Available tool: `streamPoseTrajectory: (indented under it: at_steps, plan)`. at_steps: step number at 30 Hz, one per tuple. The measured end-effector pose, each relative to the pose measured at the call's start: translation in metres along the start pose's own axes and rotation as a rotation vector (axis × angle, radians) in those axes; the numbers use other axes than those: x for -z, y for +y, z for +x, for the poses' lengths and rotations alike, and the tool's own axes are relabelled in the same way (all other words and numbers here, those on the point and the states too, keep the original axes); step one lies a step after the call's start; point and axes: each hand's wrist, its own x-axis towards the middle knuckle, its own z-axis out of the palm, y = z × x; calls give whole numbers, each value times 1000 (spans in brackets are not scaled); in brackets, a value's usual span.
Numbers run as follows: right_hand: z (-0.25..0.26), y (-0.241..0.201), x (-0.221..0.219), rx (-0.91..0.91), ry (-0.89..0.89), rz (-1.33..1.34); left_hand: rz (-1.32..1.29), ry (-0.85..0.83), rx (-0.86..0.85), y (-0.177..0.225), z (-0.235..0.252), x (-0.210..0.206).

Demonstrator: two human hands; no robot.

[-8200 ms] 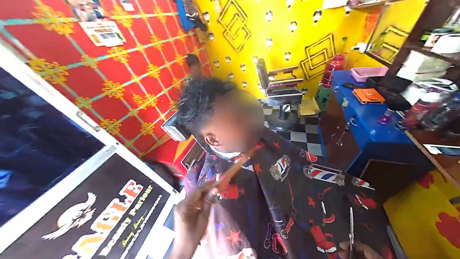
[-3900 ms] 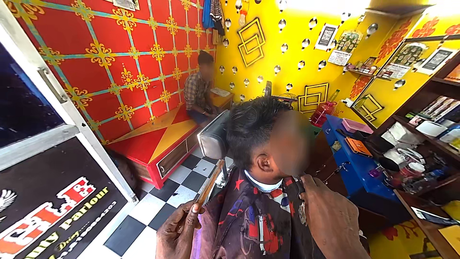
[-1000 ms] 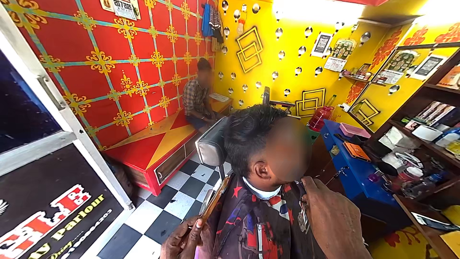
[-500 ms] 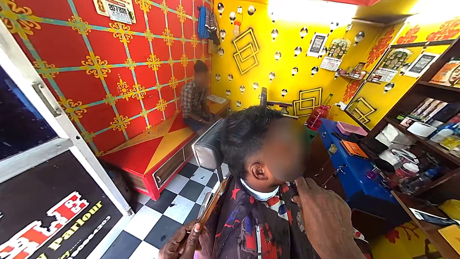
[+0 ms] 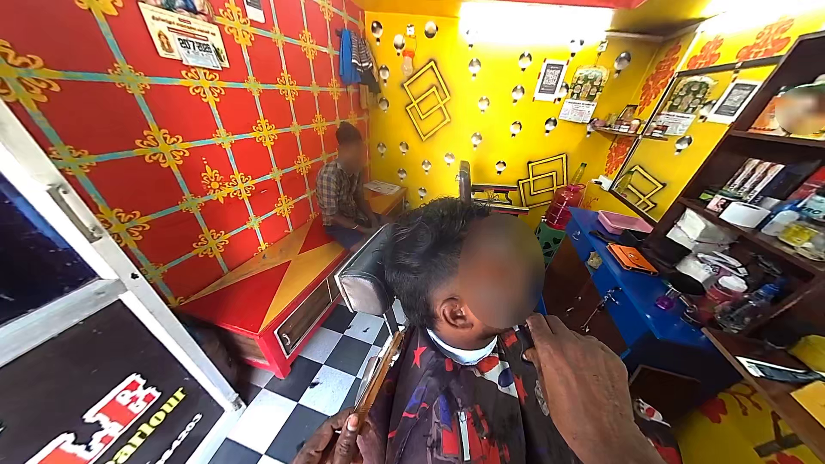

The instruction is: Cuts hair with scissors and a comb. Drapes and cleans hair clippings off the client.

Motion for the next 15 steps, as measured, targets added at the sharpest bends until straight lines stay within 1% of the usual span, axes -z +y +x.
streamPoseTrajectory:
  at_steps: [15]
  plan:
    - [5, 2, 6, -4, 19, 23, 8, 5, -3, 1, -1, -2]
